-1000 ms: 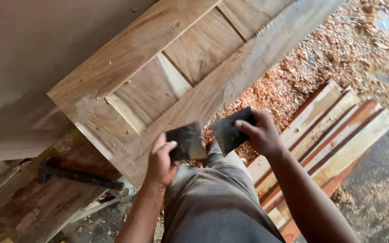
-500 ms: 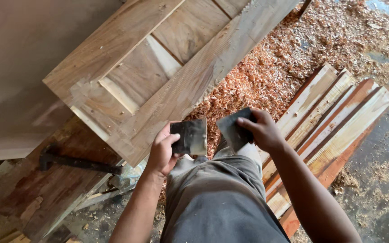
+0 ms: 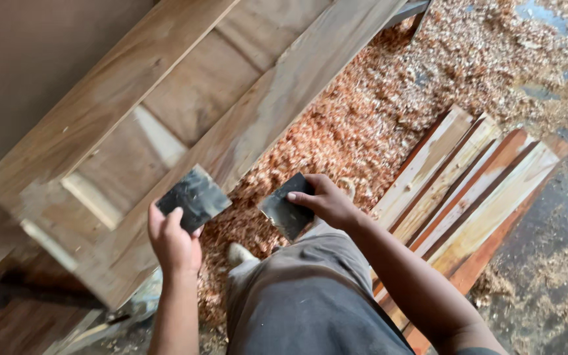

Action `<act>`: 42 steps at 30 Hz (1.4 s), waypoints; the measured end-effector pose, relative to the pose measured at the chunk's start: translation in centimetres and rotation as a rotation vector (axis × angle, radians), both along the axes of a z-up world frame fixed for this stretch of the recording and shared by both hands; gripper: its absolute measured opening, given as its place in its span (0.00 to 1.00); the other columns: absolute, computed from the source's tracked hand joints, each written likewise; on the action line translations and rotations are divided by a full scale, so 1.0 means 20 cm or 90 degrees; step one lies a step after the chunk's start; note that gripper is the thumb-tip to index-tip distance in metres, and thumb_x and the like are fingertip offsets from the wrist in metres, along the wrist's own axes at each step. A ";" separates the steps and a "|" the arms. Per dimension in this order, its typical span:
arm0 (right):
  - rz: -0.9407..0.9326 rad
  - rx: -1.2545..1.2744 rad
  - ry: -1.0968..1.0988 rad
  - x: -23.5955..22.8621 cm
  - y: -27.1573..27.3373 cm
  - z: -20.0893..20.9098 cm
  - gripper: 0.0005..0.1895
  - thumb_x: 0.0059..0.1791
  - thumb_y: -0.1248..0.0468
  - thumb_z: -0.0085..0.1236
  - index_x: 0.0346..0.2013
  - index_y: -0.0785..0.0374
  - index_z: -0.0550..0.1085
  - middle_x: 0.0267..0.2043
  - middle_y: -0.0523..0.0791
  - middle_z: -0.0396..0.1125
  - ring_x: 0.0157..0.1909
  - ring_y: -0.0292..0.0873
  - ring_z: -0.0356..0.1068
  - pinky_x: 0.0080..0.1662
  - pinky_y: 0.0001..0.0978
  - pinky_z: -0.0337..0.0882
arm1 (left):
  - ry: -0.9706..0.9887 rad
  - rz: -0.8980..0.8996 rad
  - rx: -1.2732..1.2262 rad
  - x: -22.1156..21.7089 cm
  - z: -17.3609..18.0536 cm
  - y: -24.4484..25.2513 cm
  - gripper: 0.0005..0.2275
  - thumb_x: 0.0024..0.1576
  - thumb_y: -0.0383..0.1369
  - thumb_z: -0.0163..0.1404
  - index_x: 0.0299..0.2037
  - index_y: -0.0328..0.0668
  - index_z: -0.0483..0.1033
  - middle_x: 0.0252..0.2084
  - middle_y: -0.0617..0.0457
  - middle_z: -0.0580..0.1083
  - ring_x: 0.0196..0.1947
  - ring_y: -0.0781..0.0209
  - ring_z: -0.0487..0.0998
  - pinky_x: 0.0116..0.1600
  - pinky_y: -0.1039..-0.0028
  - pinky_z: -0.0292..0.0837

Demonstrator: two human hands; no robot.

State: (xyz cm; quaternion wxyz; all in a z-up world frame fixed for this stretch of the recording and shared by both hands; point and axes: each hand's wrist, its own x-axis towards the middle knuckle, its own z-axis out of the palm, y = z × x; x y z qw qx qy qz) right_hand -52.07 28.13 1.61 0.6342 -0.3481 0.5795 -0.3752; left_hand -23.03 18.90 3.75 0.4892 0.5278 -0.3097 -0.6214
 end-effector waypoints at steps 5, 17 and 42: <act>-0.116 0.017 -0.129 -0.55 0.02 -0.20 0.12 0.51 0.64 0.61 0.45 0.69 0.76 0.37 0.46 0.75 0.37 0.38 0.76 0.42 0.34 0.79 | -0.031 0.032 0.045 -0.55 -0.06 0.07 0.06 0.59 0.23 0.42 0.45 0.38 0.64 0.37 0.49 0.71 0.25 0.63 0.68 0.23 0.75 0.61; -0.188 0.062 -0.182 -1.36 -0.04 -0.11 0.13 0.49 0.68 0.58 0.47 0.71 0.73 0.39 0.51 0.76 0.38 0.43 0.79 0.46 0.39 0.81 | -0.054 0.048 0.140 -1.27 0.03 0.11 0.09 0.57 0.24 0.40 0.46 0.36 0.65 0.36 0.48 0.70 0.23 0.67 0.65 0.23 0.77 0.60; -0.058 -0.057 -0.080 -2.68 -1.46 -0.12 0.13 0.51 0.70 0.53 0.49 0.74 0.75 0.40 0.45 0.76 0.40 0.39 0.77 0.46 0.33 0.78 | 0.169 0.092 0.151 -2.55 -0.53 -0.63 0.10 0.59 0.27 0.47 0.49 0.43 0.71 0.38 0.56 0.74 0.26 0.72 0.70 0.21 0.81 0.57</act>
